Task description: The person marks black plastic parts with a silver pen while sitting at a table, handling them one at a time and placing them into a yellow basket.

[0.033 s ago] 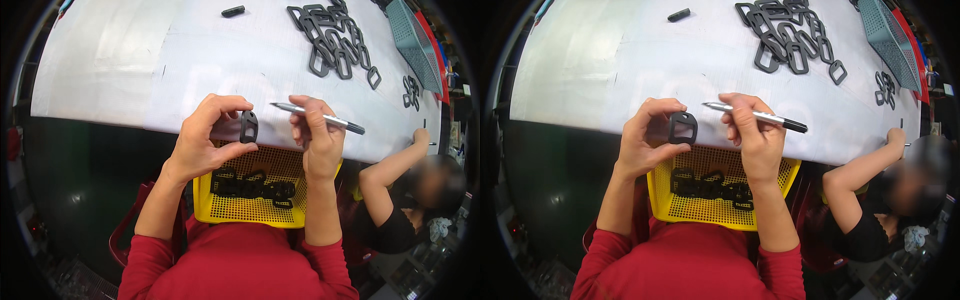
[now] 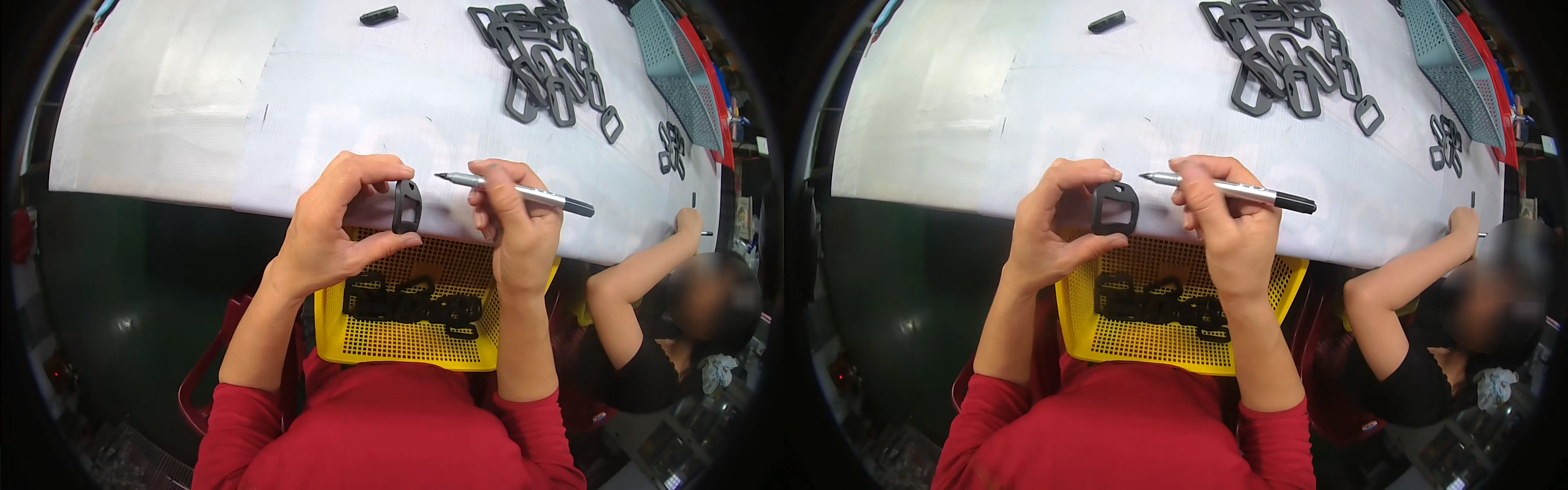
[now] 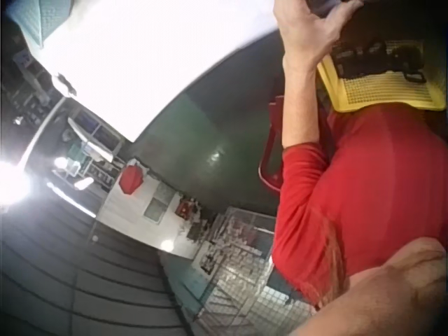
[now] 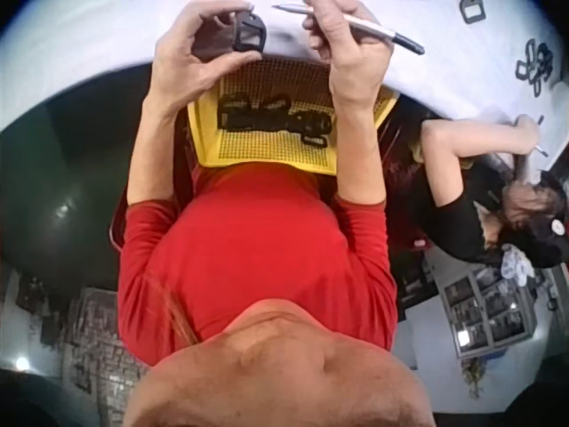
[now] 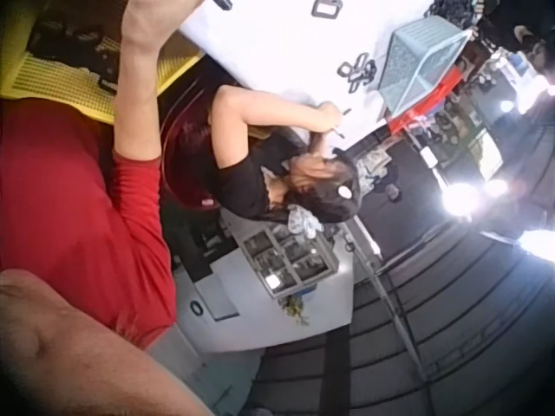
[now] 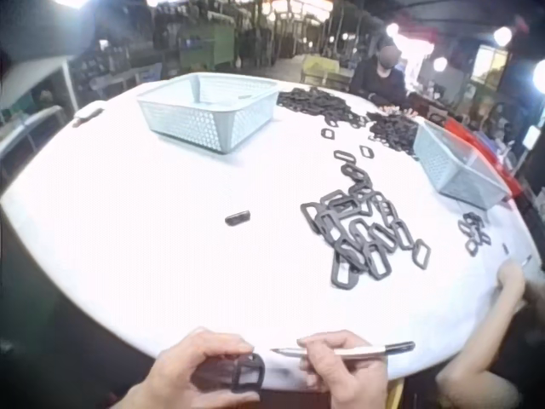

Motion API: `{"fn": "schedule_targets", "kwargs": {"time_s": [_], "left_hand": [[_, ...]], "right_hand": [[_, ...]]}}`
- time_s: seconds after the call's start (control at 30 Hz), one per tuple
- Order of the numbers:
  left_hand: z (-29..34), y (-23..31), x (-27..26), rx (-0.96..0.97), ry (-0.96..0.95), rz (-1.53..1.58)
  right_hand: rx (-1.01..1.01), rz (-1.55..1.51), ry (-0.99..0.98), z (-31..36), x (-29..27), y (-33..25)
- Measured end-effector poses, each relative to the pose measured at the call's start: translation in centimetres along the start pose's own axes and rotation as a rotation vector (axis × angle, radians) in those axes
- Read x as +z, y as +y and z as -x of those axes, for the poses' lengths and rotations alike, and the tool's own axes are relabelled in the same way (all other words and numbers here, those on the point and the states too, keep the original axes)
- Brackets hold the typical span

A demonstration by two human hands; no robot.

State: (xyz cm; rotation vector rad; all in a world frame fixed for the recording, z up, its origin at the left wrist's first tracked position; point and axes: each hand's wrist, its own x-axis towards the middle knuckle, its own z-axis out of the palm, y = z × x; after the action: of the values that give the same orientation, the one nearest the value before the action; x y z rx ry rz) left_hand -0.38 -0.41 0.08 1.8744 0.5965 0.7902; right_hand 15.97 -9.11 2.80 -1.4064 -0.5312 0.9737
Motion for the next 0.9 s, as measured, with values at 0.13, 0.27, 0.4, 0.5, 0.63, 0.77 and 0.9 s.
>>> {"fn": "schedule_targets", "kwargs": {"time_s": [0.13,0.27,0.4,0.5,0.63,0.77,0.9], "left_hand": [[0.0,0.1,0.0,-0.003,-0.002,-0.049],[-0.2,0.0,-0.1,0.016,-0.009,-0.071],[-0.2,-0.4,0.3,0.063,0.006,-0.054],[-0.1,-0.5,0.6,0.049,0.025,-0.018],[-0.3,-0.3,0.5,0.064,0.024,-0.068],[-0.2,-0.4,0.4,0.058,0.027,-0.064],[-0.2,-0.6,0.8,0.074,0.04,-0.044]], "right_hand": [[-0.09,0.034,0.021,0.1,0.6,0.9],[-0.14,0.098,0.082,0.3,1.3,1.2],[-0.262,0.209,0.11,0.4,1.6,1.7],[-0.331,0.268,0.144,0.5,1.9,2.0],[-0.386,0.317,0.167,0.1,1.9,2.6],[-0.382,0.303,0.159,0.2,2.2,2.5],[-0.383,0.297,0.152,0.1,2.0,2.4]]}}
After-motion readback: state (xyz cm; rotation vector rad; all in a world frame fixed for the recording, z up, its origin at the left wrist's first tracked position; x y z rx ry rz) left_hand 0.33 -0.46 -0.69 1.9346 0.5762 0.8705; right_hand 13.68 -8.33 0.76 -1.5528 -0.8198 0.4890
